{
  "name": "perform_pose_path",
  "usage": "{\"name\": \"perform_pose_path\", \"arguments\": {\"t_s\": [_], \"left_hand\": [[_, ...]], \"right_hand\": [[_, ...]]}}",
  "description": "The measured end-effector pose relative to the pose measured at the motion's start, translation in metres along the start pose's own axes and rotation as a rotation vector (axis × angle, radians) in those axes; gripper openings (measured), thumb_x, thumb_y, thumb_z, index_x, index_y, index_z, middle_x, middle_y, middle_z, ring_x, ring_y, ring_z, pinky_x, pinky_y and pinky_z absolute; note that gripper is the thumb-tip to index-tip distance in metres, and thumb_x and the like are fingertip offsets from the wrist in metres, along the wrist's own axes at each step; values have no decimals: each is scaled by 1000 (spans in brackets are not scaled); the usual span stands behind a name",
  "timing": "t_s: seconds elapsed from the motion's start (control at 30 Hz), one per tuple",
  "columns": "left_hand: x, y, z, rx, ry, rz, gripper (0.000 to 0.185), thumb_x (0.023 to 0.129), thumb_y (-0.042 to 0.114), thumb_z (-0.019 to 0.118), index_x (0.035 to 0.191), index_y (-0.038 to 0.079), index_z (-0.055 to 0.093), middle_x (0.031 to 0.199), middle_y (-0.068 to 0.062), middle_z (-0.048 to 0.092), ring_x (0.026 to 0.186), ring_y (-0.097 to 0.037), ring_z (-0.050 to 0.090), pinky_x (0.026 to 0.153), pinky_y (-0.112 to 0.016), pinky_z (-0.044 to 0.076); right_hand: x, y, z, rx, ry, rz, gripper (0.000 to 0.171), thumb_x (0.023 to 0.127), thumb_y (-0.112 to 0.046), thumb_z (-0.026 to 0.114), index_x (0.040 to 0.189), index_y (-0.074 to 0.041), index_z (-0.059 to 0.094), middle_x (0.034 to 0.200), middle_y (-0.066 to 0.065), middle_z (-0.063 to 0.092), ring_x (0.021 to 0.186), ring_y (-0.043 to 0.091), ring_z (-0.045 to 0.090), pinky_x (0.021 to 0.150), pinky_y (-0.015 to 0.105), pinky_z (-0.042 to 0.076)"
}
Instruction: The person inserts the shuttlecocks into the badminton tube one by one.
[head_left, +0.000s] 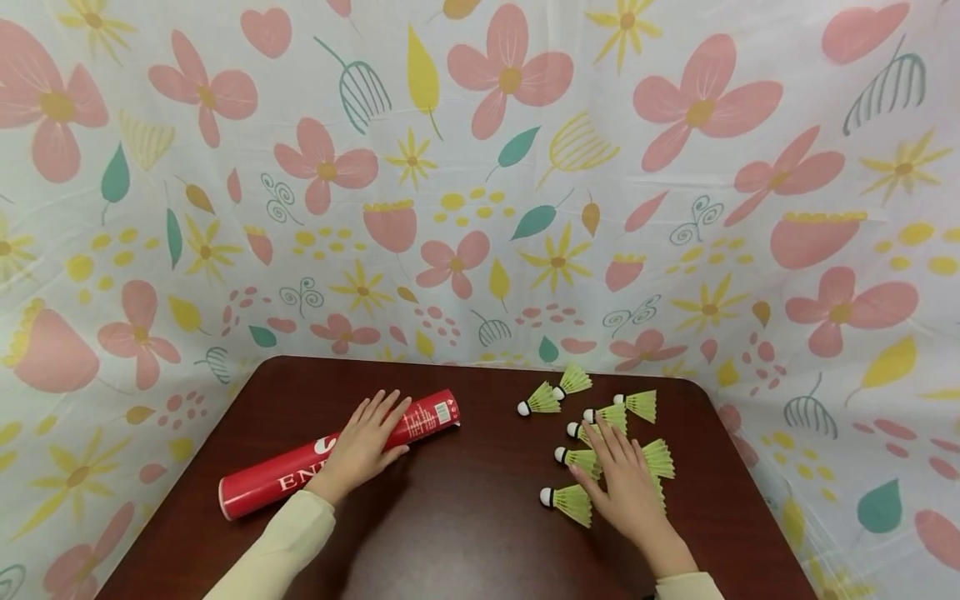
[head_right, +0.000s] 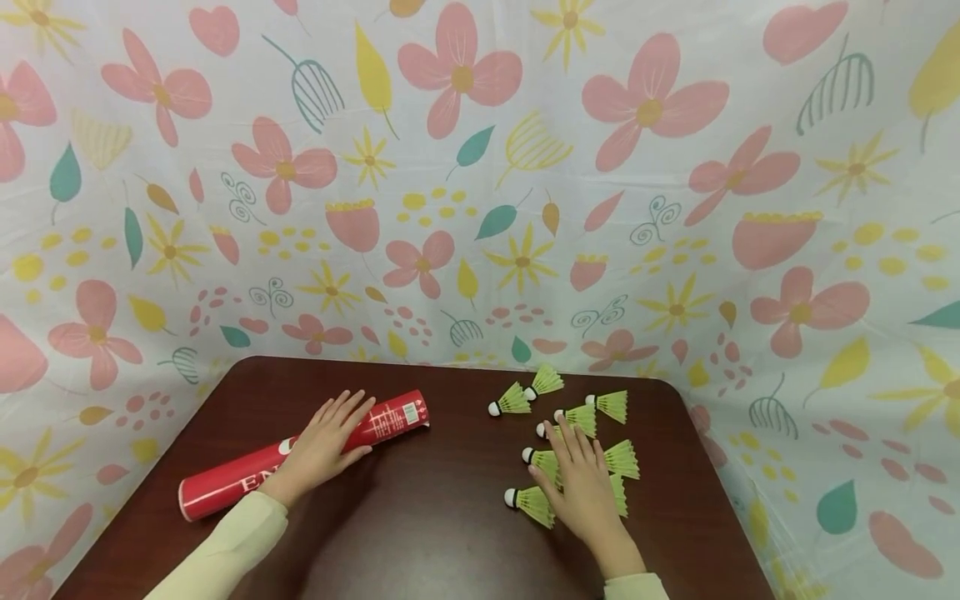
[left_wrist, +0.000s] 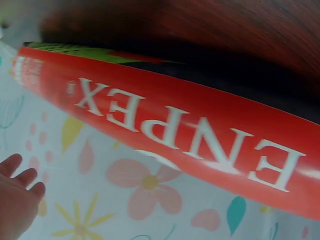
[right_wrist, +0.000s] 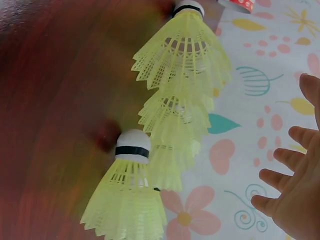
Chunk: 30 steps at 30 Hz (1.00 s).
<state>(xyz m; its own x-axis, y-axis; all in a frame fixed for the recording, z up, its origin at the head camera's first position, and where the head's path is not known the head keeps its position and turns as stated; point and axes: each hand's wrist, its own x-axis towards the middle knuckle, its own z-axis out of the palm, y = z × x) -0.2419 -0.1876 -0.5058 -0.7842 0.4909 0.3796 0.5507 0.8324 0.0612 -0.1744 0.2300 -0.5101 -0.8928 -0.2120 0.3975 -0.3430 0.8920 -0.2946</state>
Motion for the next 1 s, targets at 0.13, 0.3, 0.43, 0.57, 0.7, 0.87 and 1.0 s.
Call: {"name": "perform_pose_path", "arguments": {"t_s": [0.13,0.3,0.43,0.57,0.7,0.87,1.0], "left_hand": [[0,-10,5,-11,-19,39,80,82,37,76,148,10,38,147,-17,40,138,-36,33,113,-51,25],[1,-26,13,-3,-32,82,79,84,37,73,148,10,37,148,-17,39,138,-36,34,112,-51,26],[0,-34,20,9,-52,92,79,85,39,72,150,12,35,149,-15,40,138,-35,34,112,-50,26],[2,-38,25,13,-97,132,79,86,40,71,150,12,34,150,-15,38,137,-36,35,111,-51,28],[9,-39,28,8,-128,173,77,88,39,68,151,13,32,151,-14,35,138,-35,33,111,-52,28],[16,-42,31,12,-166,197,77,89,39,67,152,13,30,153,-13,33,140,-35,30,111,-52,28],[18,-46,37,43,-222,217,77,91,42,63,153,15,27,155,-13,30,141,-35,27,111,-52,27]], "right_hand": [[-4,4,1,7,-3,5,71,92,-42,62,151,-17,33,154,15,30,137,44,29,107,62,22],[-8,7,2,29,-7,16,70,91,-40,64,147,-9,38,152,18,33,135,44,32,105,63,23],[-14,6,1,57,-24,33,69,92,-40,63,146,-5,39,148,21,37,133,44,33,103,64,25],[-21,6,2,91,-30,41,67,92,-37,64,145,-3,40,145,22,41,131,45,37,102,64,27],[-26,7,3,118,-44,68,67,92,-36,64,144,-1,41,141,23,45,128,45,42,98,65,33],[-29,9,3,145,-112,145,65,94,-42,60,139,3,46,135,25,50,124,46,45,94,64,39],[-35,9,1,171,-194,231,65,95,-46,56,135,4,50,133,25,51,122,44,47,92,62,41]]}}
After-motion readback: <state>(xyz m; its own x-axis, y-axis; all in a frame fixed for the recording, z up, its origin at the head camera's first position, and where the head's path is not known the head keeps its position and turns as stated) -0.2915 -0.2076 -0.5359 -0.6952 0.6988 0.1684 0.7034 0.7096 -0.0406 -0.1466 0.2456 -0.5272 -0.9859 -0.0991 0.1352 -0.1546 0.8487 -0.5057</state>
